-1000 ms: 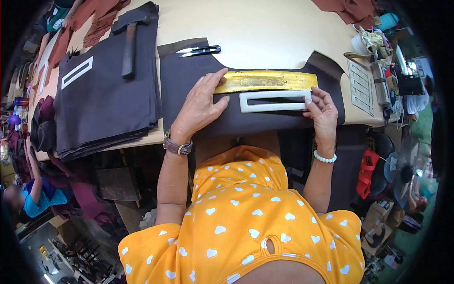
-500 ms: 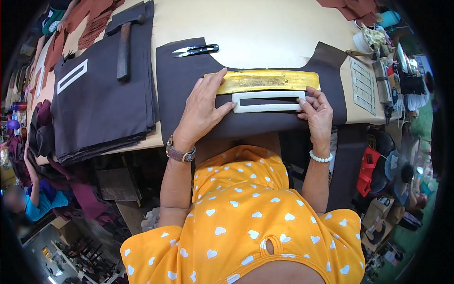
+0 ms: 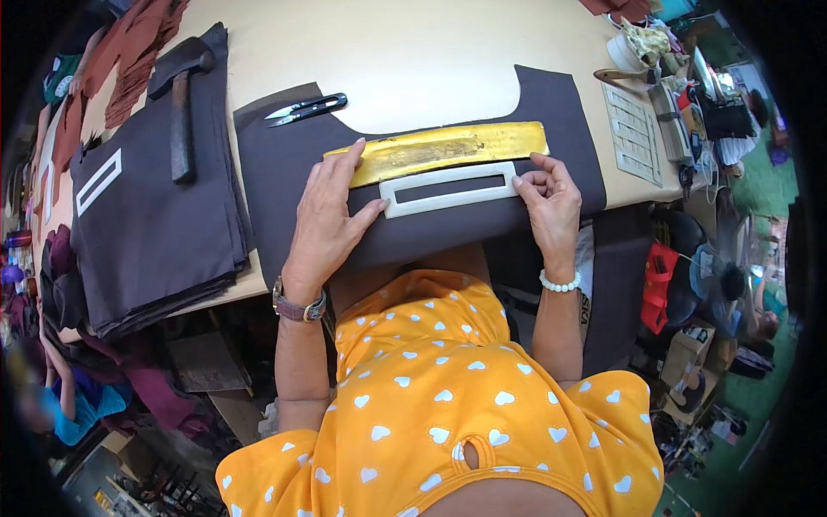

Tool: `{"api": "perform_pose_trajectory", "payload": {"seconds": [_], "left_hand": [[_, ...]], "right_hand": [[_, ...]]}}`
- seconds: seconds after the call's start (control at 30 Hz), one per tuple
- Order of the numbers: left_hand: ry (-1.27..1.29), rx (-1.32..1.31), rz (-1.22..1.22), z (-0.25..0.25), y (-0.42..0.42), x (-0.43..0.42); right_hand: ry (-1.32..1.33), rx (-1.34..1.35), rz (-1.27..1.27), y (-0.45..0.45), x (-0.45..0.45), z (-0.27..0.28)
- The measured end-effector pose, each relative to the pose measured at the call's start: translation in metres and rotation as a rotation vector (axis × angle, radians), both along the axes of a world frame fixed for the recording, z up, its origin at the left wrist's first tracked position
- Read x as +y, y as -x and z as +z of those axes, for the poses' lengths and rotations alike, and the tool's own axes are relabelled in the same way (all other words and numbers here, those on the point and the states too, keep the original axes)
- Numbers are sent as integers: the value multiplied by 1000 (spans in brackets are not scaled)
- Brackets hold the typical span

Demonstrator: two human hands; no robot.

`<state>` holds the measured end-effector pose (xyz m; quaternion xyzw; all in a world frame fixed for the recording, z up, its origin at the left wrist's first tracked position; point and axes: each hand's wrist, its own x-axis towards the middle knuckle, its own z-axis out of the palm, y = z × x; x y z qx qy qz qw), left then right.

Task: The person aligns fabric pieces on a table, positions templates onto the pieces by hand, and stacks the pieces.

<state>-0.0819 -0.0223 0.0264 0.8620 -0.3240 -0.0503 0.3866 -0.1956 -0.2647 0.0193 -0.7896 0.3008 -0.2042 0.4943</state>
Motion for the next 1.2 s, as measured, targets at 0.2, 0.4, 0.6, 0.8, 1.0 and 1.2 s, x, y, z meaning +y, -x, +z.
{"api": "perform_pose_trajectory", "payload": {"seconds": [0.2,0.4,0.6,0.8,1.0,1.2], "left_hand": [[3,3,-4,-2,0,0],[-19,-80,-26,2,6,-1],[-258,-470,-125,-9,33,0],[-290,-406,-106,-18,45,9],[-392,-424,-107,-9,48,5],[-394,-469,-97,-9,48,2]], "right_hand": [[21,24,-8,-2,0,5],[265,62,47,-2,5,2],[993,167,180,3,23,5],[595,-112,578,-11,123,-16],[734,23,539,-4,104,-21],[752,78,389,8,72,-21]]}}
